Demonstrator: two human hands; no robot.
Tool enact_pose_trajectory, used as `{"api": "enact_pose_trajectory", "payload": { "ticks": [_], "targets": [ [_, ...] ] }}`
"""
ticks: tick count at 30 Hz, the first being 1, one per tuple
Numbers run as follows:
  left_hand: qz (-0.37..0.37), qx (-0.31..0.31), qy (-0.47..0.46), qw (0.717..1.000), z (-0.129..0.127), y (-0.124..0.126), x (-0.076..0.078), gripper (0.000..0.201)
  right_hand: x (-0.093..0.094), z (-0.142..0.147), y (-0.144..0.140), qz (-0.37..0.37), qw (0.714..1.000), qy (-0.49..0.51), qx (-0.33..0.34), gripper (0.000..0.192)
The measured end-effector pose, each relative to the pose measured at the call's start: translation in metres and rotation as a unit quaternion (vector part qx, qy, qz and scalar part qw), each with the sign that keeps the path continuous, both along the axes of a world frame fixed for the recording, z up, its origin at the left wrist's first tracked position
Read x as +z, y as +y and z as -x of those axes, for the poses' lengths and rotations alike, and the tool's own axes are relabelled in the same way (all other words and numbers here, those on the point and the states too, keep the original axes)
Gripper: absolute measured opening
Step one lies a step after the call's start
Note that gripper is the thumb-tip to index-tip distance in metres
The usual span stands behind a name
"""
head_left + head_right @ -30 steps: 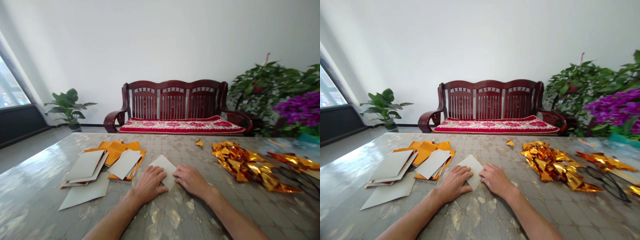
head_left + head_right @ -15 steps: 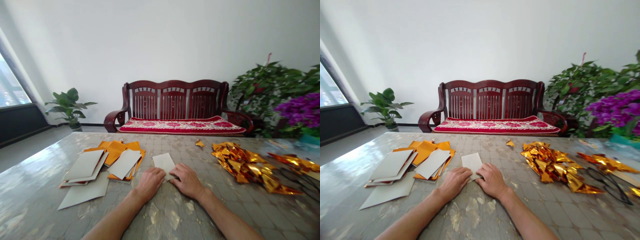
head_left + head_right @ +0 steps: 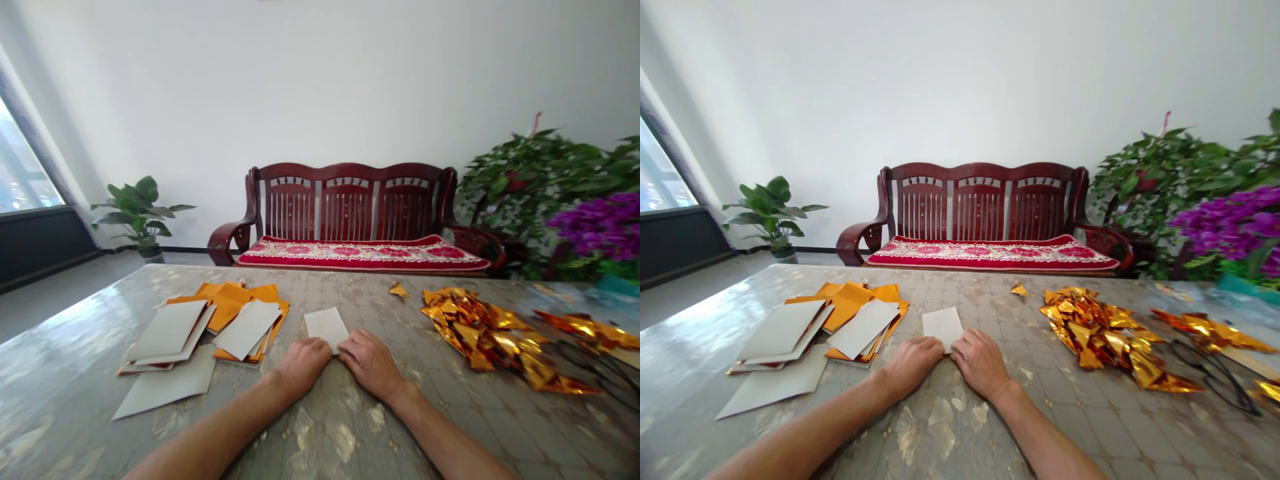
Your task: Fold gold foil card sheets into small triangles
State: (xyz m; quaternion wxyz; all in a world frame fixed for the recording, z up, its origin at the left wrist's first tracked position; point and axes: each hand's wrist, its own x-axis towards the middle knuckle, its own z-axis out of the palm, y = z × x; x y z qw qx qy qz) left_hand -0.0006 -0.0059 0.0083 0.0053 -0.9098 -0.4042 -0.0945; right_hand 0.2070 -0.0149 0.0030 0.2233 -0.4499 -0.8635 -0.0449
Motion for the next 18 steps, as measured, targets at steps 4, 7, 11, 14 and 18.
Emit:
{"api": "enact_pose_trajectory", "payload": {
  "ticks": [4, 7, 11, 14, 18],
  "targets": [
    [0.032, -0.01, -0.046, 0.998, 0.012, 0.018, 0.003, 0.023, -0.001, -0.001, 0.001, 0.01, 1.0, 0.026, -0.013, 0.014],
    [0.038, -0.006, -0.123, 0.992, 0.018, 0.02, 0.003, 0.028, 0.001, -0.001, 0.002, 0.017, 0.999, 0.024, -0.02, 0.015],
    [0.029, 0.047, -0.183, 0.982, 0.019, 0.017, 0.001, 0.026, 0.003, -0.002, 0.004, 0.04, 0.998, 0.034, -0.026, 0.016],
    [0.047, 0.075, -0.194, 0.977, 0.019, 0.018, 0.0, 0.026, 0.002, -0.004, 0.008, 0.071, 0.995, 0.057, -0.03, 0.017],
    [0.079, 0.114, -0.207, 0.968, 0.019, 0.018, 0.0, 0.025, 0.0, -0.006, 0.018, 0.124, 0.987, 0.094, -0.032, 0.022]
  ]
}}
